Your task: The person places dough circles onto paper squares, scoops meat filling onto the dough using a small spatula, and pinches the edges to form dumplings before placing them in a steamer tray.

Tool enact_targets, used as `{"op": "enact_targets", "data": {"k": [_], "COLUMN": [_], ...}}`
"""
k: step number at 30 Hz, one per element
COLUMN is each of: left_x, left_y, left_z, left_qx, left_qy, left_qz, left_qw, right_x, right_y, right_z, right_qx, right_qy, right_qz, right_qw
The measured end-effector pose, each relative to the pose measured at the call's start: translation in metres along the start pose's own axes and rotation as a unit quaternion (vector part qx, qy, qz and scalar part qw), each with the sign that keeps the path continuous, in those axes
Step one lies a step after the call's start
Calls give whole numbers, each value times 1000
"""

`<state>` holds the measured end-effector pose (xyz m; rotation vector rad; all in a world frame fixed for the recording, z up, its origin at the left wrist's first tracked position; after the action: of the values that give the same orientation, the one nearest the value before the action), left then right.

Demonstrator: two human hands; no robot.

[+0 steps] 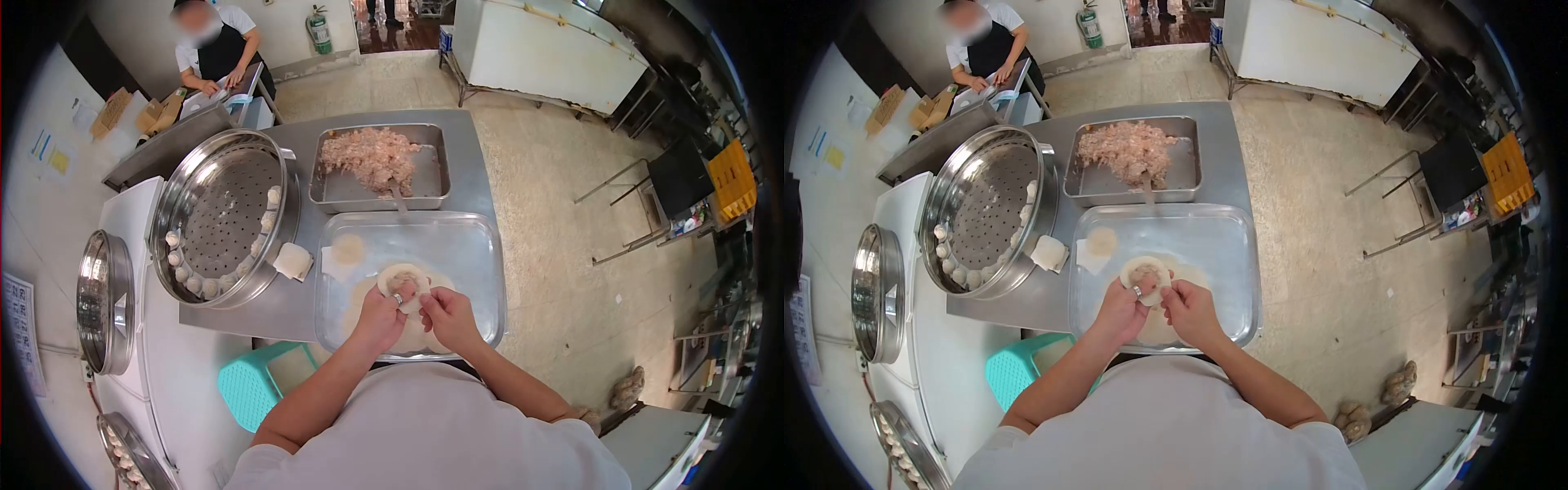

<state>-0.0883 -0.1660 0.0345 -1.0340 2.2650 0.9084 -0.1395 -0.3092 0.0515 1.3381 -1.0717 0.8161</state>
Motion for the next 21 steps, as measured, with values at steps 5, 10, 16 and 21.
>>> {"op": "enact_targets", "data": {"k": [5,10,16,21], "left_x": [24,30,8,-12], "left_y": [0,0,5,12], "left_z": [-28,-31,-24,-9], "left_qx": [-31,-69,-46,-37], "left_qy": [-5,-1,2,-21], "left_qz": [-12,-35,-27,-7], "left_qw": [999,997,999,999], "right_x": [-4,-17,4,12], "right_y": [8,1,5,3], "right_z": [28,40,23,-2], "right_qx": [0,-24,-65,-91], "right_qy": [26,140,192,174], "right_qz": [52,144,211,227], "right_qw": [998,979,956,954]}}
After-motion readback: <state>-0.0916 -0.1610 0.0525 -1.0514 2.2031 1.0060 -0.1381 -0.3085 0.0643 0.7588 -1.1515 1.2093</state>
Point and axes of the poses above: each hand's wrist, its own y-axis away from the middle knuckle, its own z-axis out of the back of the hand, x = y × z, the point moved 3 cm from there along -y, towards the middle knuckle
